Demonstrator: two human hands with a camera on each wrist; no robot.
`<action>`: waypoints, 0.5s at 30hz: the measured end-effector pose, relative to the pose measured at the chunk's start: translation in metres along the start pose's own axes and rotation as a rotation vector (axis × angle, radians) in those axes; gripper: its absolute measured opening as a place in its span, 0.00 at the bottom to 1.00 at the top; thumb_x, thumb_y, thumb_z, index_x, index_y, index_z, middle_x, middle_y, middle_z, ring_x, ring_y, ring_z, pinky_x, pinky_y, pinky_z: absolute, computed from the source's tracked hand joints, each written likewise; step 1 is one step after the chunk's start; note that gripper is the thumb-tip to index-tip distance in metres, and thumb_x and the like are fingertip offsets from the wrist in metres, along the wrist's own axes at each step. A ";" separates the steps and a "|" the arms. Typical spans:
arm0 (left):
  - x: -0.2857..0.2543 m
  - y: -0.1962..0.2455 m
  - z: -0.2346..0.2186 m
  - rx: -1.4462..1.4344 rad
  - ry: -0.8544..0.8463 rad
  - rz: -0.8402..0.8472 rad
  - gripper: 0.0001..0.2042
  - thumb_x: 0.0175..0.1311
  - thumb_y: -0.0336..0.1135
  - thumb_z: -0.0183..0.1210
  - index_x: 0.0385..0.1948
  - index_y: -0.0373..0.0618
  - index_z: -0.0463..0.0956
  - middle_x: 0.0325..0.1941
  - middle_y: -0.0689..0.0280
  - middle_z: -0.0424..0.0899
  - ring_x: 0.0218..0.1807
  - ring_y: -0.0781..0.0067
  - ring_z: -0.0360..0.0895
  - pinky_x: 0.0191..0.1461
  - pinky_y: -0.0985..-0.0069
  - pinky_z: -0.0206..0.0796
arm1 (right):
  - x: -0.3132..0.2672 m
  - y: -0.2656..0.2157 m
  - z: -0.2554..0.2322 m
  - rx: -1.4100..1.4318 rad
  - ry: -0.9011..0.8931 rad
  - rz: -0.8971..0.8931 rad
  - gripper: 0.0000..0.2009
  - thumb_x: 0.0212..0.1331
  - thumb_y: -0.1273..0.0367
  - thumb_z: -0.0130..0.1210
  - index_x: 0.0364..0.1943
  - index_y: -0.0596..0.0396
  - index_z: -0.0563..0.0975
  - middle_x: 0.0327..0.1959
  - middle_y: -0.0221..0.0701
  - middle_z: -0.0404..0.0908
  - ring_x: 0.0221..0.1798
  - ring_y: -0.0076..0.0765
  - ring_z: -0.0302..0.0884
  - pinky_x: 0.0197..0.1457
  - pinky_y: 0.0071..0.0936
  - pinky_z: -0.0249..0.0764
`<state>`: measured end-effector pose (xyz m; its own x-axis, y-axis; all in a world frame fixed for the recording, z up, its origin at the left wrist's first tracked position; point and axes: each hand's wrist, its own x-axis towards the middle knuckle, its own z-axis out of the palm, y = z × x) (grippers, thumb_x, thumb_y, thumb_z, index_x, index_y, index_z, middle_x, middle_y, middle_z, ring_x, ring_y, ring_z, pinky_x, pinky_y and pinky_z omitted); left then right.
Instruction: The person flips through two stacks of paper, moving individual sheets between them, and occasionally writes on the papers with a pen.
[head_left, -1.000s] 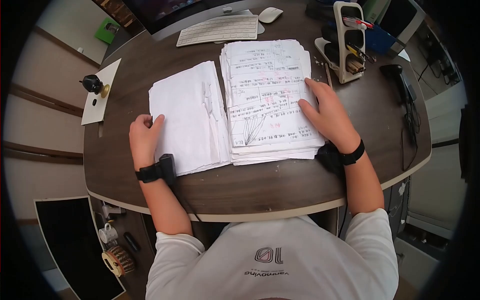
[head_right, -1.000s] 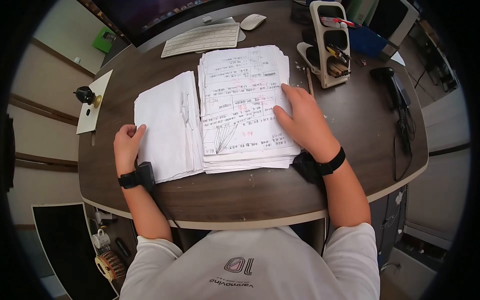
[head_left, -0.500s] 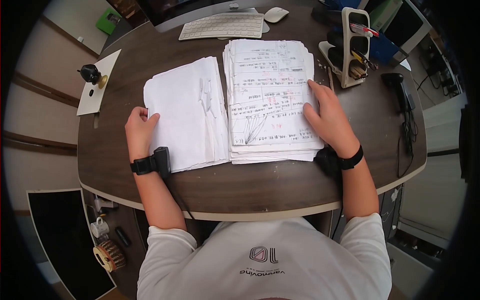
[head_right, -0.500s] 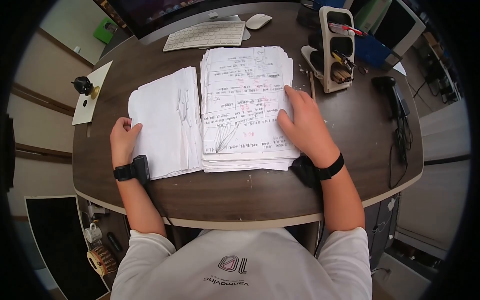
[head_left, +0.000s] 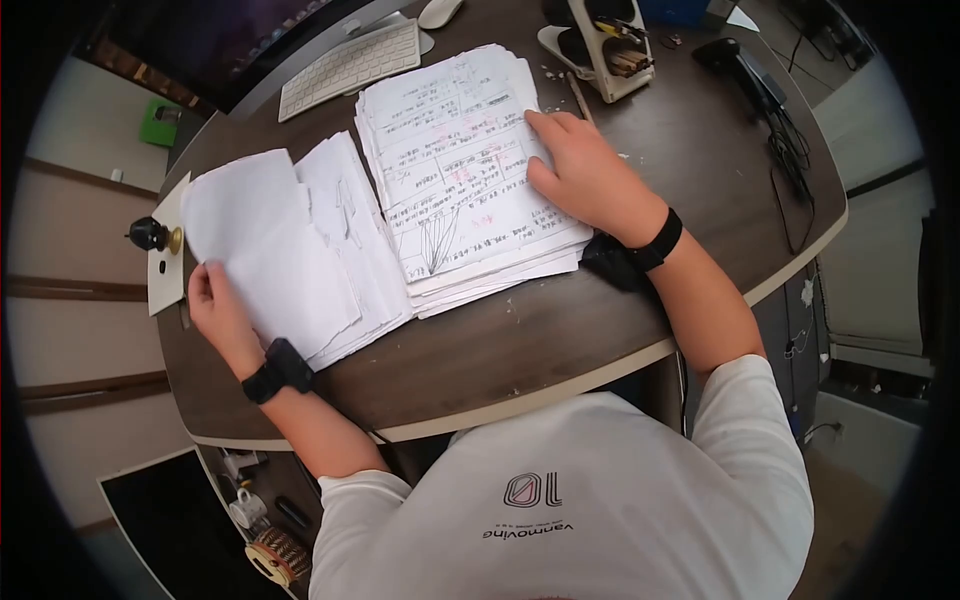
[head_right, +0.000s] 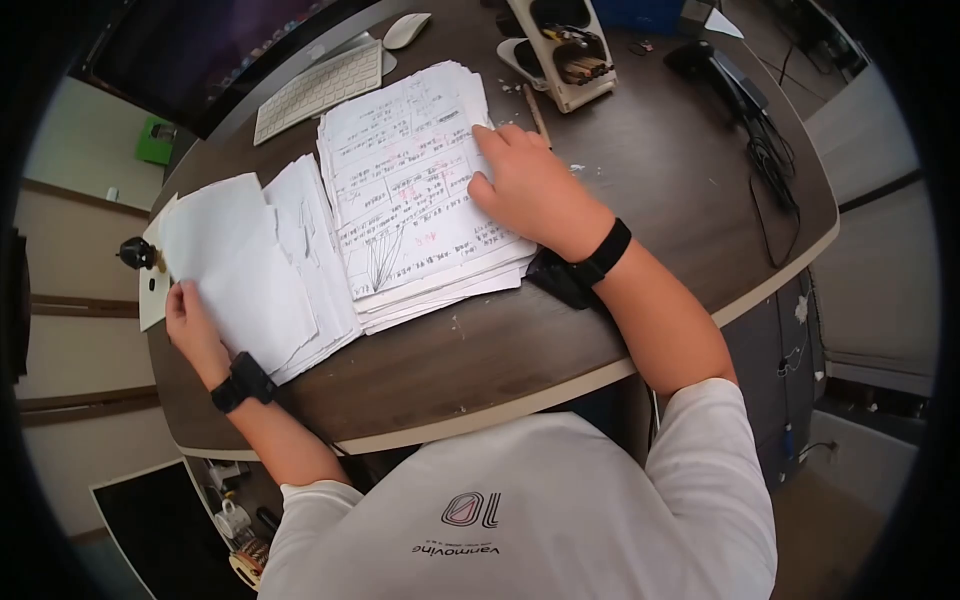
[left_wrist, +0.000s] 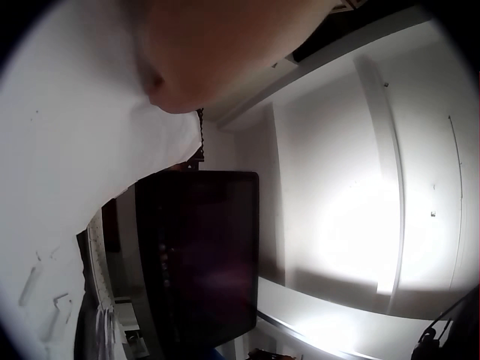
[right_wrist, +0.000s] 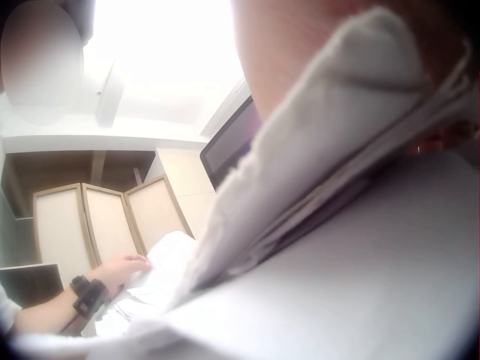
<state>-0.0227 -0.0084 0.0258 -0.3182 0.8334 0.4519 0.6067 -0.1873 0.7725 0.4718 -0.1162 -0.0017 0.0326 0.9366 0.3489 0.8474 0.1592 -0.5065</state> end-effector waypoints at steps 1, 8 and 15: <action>0.004 -0.005 -0.003 -0.297 0.018 -0.069 0.14 0.77 0.35 0.62 0.55 0.33 0.81 0.50 0.60 0.88 0.54 0.70 0.85 0.57 0.72 0.77 | -0.001 0.001 0.003 0.002 0.014 0.013 0.29 0.66 0.64 0.55 0.69 0.67 0.73 0.58 0.54 0.80 0.63 0.64 0.76 0.70 0.49 0.74; -0.014 0.033 0.021 -0.729 -0.247 -0.181 0.17 0.83 0.35 0.53 0.67 0.43 0.69 0.56 0.55 0.85 0.38 0.72 0.81 0.39 0.74 0.78 | -0.001 -0.002 0.001 0.010 -0.010 0.045 0.29 0.66 0.64 0.56 0.69 0.67 0.73 0.59 0.53 0.80 0.61 0.63 0.75 0.69 0.48 0.74; -0.092 0.102 0.114 -0.372 -0.373 0.143 0.13 0.79 0.27 0.55 0.61 0.39 0.77 0.60 0.57 0.85 0.53 0.78 0.78 0.58 0.80 0.69 | -0.001 0.000 0.005 -0.008 0.032 0.002 0.28 0.65 0.64 0.56 0.66 0.68 0.74 0.54 0.53 0.81 0.57 0.63 0.77 0.65 0.50 0.77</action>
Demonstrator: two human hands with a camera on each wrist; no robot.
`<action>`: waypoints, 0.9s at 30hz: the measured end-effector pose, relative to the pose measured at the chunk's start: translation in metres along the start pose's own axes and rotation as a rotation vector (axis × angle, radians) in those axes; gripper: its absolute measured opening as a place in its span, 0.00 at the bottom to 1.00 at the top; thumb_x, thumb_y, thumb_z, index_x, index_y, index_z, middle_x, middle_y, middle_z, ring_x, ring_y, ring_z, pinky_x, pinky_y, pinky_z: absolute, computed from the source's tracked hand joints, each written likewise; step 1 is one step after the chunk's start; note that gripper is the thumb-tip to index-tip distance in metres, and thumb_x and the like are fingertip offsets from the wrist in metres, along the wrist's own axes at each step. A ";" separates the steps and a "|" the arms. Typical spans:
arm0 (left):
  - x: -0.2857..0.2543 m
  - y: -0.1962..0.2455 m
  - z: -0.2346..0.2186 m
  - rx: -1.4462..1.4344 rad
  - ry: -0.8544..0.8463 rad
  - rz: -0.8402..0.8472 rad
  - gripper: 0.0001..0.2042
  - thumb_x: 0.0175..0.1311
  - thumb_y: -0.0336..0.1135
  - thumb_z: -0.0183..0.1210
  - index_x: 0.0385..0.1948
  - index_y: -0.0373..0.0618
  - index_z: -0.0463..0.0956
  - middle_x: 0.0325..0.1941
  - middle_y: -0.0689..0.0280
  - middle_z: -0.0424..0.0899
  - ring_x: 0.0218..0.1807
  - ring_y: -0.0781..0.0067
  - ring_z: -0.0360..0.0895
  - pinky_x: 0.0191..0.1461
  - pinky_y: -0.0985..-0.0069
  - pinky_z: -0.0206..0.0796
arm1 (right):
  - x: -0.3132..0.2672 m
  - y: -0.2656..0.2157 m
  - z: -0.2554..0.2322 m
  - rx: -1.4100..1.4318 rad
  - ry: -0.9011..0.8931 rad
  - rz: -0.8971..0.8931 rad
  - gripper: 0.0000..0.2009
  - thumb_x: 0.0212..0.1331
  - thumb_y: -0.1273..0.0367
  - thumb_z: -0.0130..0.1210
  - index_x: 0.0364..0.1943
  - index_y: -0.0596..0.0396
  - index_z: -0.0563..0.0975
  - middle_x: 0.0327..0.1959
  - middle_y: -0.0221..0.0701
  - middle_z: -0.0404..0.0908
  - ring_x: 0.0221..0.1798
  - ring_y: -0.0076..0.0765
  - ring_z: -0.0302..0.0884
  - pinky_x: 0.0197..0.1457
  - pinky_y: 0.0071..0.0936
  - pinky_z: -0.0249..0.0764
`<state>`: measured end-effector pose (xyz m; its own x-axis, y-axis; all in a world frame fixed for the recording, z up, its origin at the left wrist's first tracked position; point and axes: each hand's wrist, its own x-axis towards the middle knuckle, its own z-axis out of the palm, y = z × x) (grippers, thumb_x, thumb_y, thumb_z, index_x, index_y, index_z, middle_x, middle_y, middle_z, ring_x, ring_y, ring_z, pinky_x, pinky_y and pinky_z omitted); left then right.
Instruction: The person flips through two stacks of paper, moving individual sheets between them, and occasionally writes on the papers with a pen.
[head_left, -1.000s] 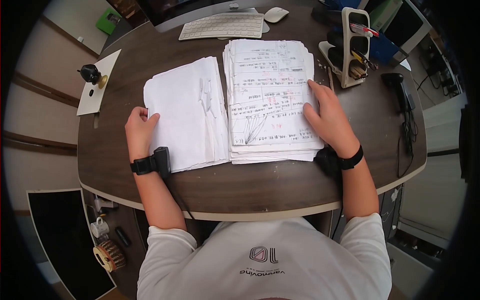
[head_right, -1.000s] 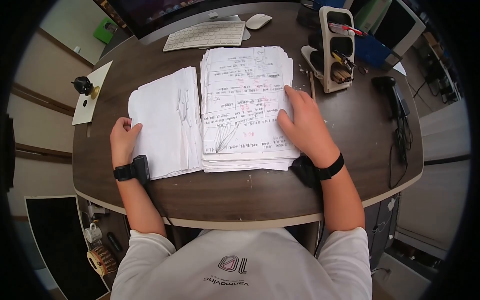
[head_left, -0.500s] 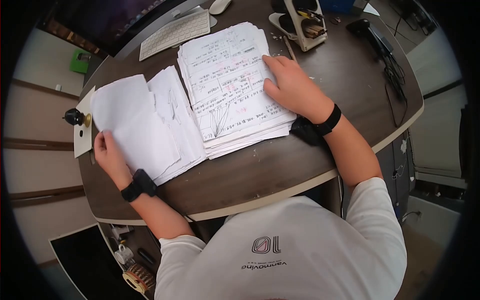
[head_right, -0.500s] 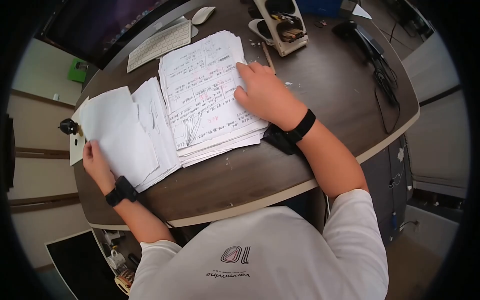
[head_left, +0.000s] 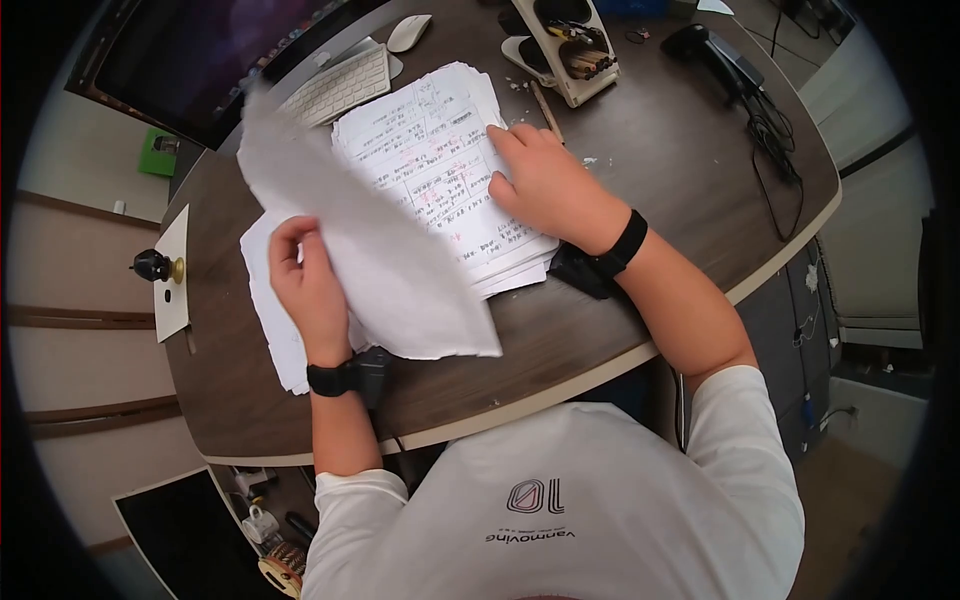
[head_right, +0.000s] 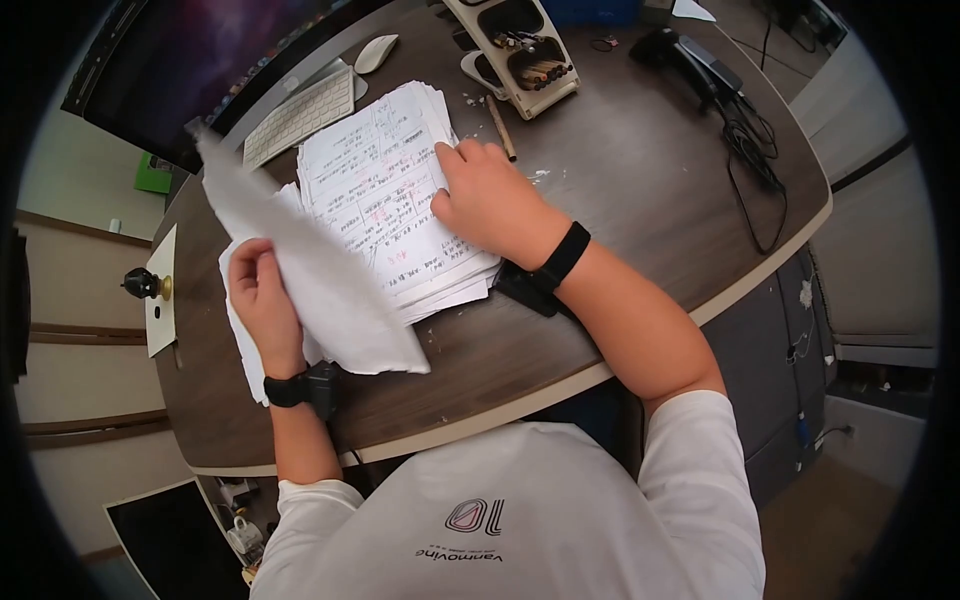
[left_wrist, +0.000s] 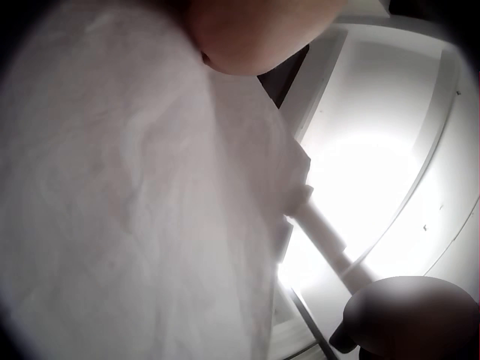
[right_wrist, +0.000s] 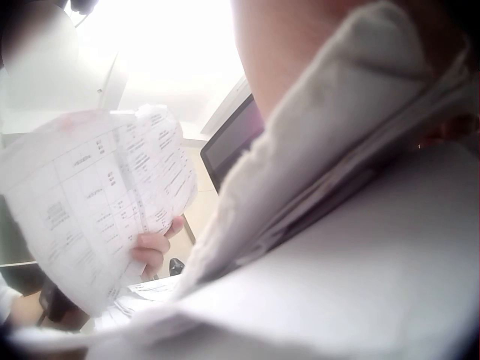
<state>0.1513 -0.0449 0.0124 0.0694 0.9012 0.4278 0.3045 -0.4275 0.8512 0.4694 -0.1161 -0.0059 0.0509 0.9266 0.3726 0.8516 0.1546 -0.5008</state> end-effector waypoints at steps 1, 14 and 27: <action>0.000 0.012 0.009 0.002 0.004 -0.002 0.13 0.79 0.27 0.55 0.61 0.39 0.77 0.60 0.57 0.85 0.53 0.78 0.78 0.58 0.80 0.69 | 0.000 0.000 0.001 0.002 -0.003 -0.003 0.28 0.65 0.64 0.56 0.66 0.68 0.74 0.54 0.53 0.81 0.57 0.63 0.77 0.65 0.50 0.77; 0.007 -0.003 0.065 0.679 -0.298 0.253 0.29 0.68 0.42 0.68 0.67 0.33 0.77 0.71 0.41 0.77 0.74 0.38 0.70 0.78 0.50 0.61 | 0.002 -0.001 -0.009 0.041 -0.046 0.005 0.27 0.68 0.67 0.58 0.69 0.65 0.74 0.58 0.51 0.80 0.61 0.62 0.77 0.68 0.48 0.75; 0.026 -0.047 -0.115 0.887 0.055 -0.201 0.29 0.64 0.51 0.74 0.57 0.36 0.82 0.55 0.48 0.85 0.56 0.51 0.83 0.62 0.60 0.75 | 0.011 -0.008 -0.022 0.202 -0.028 0.158 0.29 0.71 0.52 0.61 0.63 0.65 0.80 0.58 0.55 0.84 0.58 0.63 0.82 0.63 0.50 0.78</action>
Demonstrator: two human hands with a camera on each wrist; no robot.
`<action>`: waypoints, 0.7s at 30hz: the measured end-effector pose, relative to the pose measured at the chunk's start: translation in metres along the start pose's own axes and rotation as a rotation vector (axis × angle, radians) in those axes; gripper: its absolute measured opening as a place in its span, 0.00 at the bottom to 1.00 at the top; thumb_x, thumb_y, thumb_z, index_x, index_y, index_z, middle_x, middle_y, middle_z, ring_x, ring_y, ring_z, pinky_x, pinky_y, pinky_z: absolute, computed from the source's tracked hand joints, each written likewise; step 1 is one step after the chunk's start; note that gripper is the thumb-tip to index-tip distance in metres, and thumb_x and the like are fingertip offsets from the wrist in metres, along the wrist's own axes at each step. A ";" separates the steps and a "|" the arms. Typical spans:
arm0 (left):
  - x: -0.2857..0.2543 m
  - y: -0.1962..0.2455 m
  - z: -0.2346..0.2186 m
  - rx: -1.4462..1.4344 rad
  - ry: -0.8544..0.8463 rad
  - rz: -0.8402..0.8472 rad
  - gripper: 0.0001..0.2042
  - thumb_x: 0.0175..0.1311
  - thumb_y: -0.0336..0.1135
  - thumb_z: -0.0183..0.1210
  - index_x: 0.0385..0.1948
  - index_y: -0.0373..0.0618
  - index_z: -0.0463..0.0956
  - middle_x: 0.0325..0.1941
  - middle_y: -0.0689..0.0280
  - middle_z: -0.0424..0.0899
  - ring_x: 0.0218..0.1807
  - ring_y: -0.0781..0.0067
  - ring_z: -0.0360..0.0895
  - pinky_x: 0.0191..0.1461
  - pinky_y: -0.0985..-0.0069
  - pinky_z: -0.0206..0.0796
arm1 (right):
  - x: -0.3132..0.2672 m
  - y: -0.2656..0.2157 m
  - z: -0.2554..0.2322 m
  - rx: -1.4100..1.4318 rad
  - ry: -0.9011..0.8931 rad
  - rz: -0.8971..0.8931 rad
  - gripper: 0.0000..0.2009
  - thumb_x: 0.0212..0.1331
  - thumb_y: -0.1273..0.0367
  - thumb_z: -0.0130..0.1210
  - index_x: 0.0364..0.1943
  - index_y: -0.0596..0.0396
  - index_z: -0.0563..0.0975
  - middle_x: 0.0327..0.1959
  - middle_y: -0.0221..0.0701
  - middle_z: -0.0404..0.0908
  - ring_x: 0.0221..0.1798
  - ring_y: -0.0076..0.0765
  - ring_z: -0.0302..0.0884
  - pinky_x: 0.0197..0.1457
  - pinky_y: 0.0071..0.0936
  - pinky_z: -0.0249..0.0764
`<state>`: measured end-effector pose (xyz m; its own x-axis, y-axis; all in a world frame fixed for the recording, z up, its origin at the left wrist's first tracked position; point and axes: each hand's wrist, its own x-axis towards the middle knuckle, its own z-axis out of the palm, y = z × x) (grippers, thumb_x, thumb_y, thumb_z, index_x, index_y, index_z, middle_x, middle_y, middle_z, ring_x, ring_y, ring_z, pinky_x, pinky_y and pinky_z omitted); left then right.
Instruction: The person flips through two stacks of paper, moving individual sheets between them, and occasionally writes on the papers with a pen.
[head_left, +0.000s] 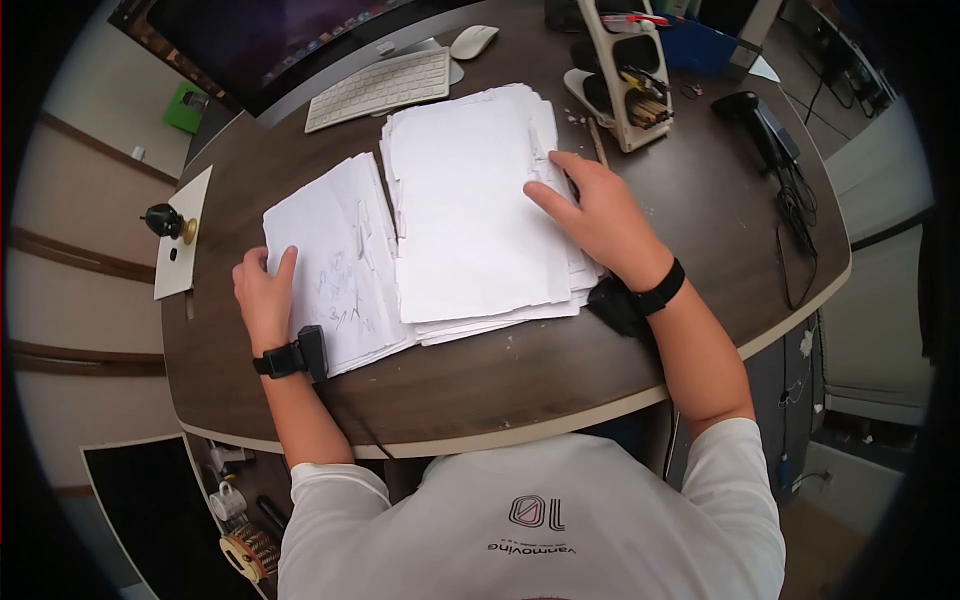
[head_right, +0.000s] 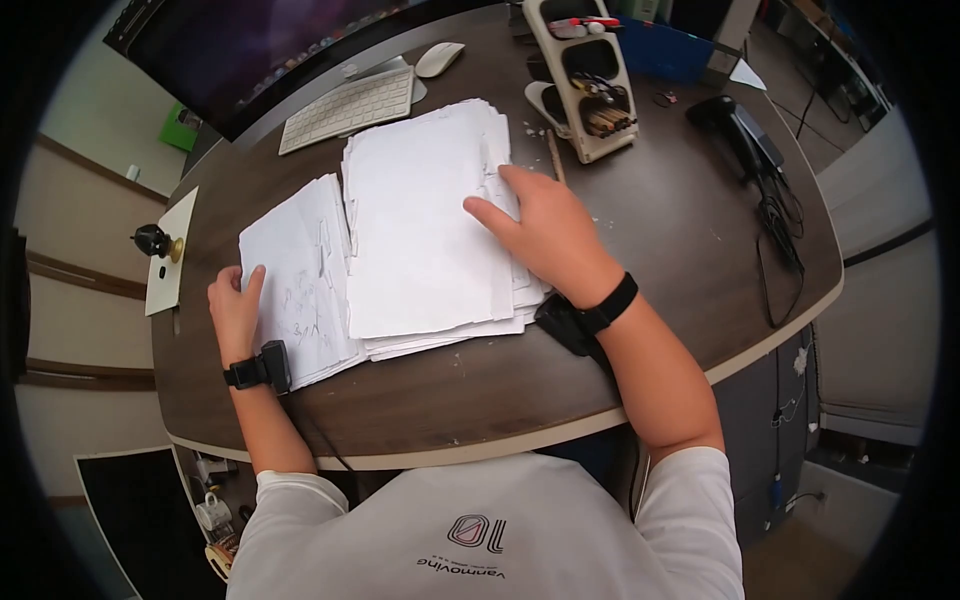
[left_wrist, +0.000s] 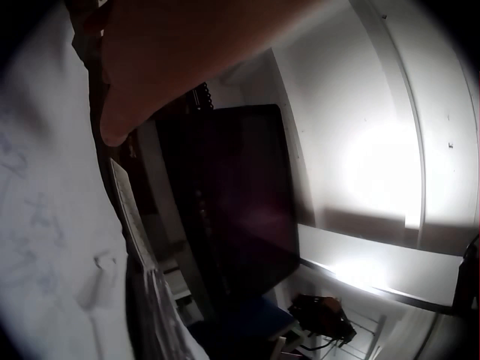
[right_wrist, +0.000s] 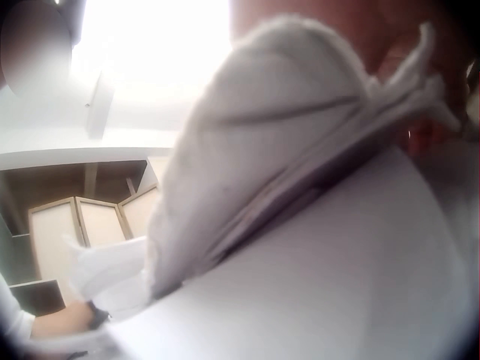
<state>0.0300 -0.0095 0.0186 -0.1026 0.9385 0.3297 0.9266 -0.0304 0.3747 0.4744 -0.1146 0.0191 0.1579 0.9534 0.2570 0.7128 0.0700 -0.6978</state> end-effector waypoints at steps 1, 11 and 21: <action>-0.006 -0.012 -0.003 0.107 0.012 -0.119 0.31 0.62 0.54 0.75 0.57 0.35 0.82 0.53 0.47 0.85 0.55 0.51 0.83 0.61 0.60 0.75 | -0.002 0.001 0.003 -0.054 0.040 -0.022 0.33 0.67 0.51 0.66 0.64 0.66 0.79 0.58 0.54 0.84 0.59 0.62 0.82 0.64 0.49 0.78; -0.004 -0.041 -0.009 -0.222 -0.170 -0.169 0.24 0.63 0.44 0.74 0.50 0.32 0.81 0.36 0.59 0.87 0.38 0.66 0.84 0.45 0.68 0.76 | 0.002 -0.012 -0.003 -0.033 -0.106 0.080 0.36 0.60 0.59 0.75 0.69 0.66 0.76 0.62 0.49 0.81 0.61 0.50 0.81 0.64 0.39 0.78; 0.002 -0.038 -0.025 -0.663 0.032 -0.107 0.11 0.79 0.35 0.63 0.48 0.35 0.81 0.40 0.71 0.83 0.40 0.83 0.75 0.45 0.82 0.69 | 0.000 -0.003 -0.002 -0.092 -0.066 -0.022 0.34 0.61 0.59 0.75 0.67 0.67 0.77 0.60 0.51 0.84 0.59 0.53 0.83 0.63 0.40 0.79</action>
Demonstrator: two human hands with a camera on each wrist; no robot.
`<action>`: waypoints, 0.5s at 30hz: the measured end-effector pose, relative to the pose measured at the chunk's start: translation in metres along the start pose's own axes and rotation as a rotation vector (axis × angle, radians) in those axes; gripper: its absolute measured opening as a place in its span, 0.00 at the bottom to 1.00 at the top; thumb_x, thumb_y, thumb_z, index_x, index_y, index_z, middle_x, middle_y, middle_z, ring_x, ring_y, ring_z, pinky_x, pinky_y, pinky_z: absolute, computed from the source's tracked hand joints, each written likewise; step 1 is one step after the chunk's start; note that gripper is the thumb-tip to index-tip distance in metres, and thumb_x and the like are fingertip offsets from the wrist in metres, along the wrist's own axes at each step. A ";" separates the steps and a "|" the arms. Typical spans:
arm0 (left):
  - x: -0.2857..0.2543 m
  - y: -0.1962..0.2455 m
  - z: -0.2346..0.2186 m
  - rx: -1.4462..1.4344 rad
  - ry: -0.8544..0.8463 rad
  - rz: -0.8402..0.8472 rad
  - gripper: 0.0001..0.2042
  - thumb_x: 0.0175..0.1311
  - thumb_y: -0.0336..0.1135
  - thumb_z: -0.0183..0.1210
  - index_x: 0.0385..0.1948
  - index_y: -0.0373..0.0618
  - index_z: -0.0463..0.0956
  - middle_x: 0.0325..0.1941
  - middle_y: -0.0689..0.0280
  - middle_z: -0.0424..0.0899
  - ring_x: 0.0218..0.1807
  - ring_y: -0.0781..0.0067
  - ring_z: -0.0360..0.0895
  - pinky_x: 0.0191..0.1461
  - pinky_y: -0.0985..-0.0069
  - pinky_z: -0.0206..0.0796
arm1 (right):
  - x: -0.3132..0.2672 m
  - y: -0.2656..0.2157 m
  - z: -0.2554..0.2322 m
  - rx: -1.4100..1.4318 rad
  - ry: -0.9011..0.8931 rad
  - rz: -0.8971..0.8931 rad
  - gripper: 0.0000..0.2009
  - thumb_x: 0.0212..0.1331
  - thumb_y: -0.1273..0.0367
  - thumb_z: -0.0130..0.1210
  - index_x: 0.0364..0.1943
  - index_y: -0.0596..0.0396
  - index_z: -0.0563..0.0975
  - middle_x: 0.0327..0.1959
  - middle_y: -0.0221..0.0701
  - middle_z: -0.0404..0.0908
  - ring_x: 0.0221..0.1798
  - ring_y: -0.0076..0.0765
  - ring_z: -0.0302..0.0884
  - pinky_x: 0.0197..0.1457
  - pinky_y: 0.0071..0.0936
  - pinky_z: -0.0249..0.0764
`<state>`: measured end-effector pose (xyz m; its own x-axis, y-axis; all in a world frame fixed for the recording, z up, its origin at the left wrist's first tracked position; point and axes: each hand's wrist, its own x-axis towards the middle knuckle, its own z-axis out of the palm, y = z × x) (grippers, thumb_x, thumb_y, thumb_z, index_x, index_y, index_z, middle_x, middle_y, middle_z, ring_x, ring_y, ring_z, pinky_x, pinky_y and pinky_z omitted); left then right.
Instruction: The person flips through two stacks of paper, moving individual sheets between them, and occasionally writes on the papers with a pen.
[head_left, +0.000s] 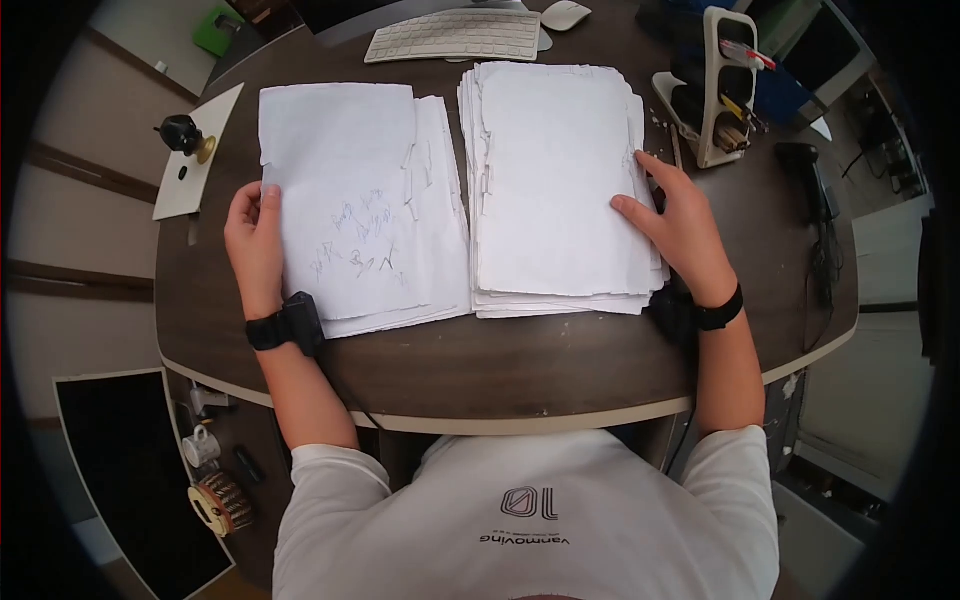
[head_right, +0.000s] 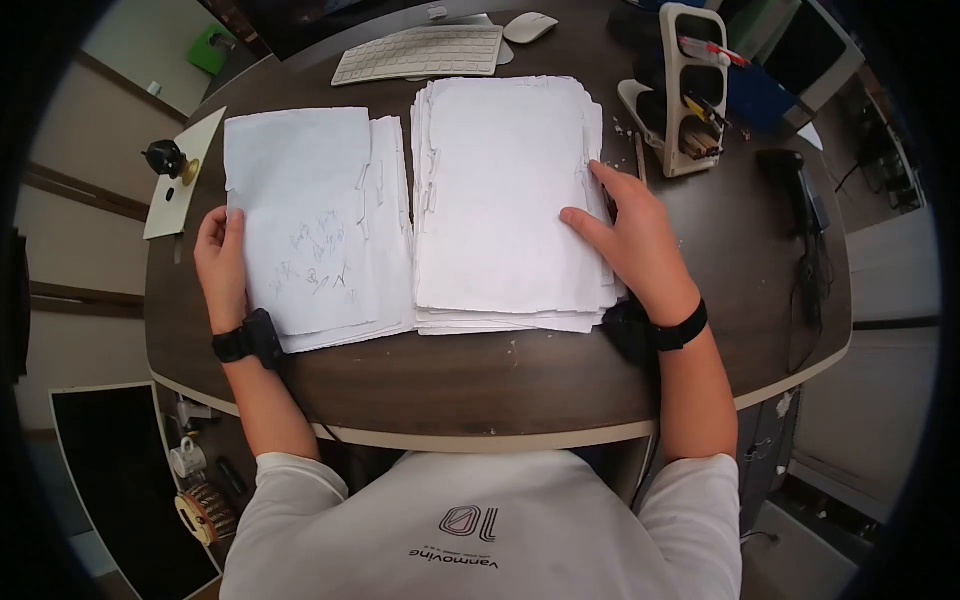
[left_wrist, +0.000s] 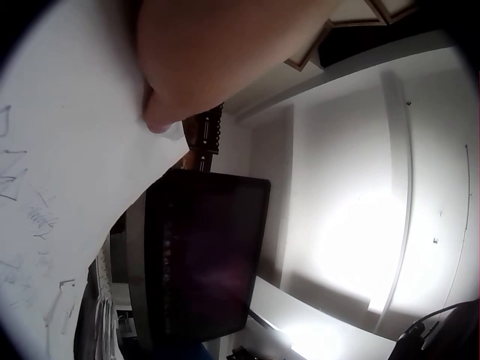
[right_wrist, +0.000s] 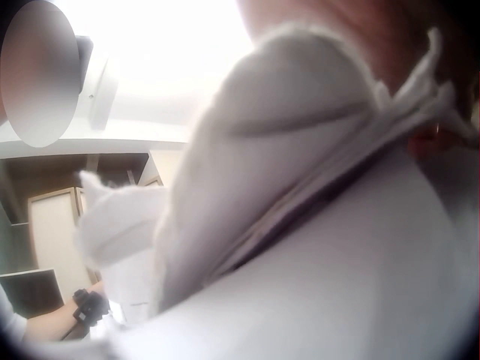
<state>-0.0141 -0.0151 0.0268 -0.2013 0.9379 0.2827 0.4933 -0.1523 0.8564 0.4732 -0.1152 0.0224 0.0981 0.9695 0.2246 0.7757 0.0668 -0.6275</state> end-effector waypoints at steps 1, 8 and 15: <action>0.000 0.001 -0.002 -0.119 0.040 -0.003 0.11 0.80 0.35 0.61 0.50 0.35 0.80 0.41 0.69 0.85 0.41 0.82 0.77 0.47 0.82 0.71 | 0.000 -0.001 -0.001 0.005 0.013 -0.012 0.33 0.61 0.59 0.74 0.65 0.67 0.78 0.57 0.54 0.86 0.57 0.57 0.85 0.62 0.41 0.79; -0.004 0.029 0.011 -0.594 -0.090 -0.097 0.12 0.83 0.35 0.56 0.56 0.35 0.74 0.50 0.60 0.87 0.50 0.74 0.85 0.55 0.75 0.79 | 0.000 0.001 -0.010 0.069 -0.043 0.066 0.28 0.61 0.62 0.71 0.62 0.65 0.80 0.45 0.54 0.88 0.49 0.60 0.87 0.56 0.44 0.81; -0.029 0.110 0.130 -0.302 -0.302 0.024 0.25 0.76 0.27 0.59 0.73 0.40 0.66 0.35 0.70 0.82 0.38 0.83 0.76 0.45 0.82 0.69 | -0.001 0.007 -0.006 0.035 0.023 -0.001 0.32 0.60 0.62 0.71 0.66 0.64 0.76 0.42 0.55 0.88 0.47 0.63 0.87 0.54 0.50 0.82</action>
<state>0.1559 -0.0183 0.0567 0.0860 0.9752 0.2038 0.2157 -0.2180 0.9518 0.4820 -0.1174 0.0217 0.1114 0.9638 0.2421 0.7537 0.0768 -0.6527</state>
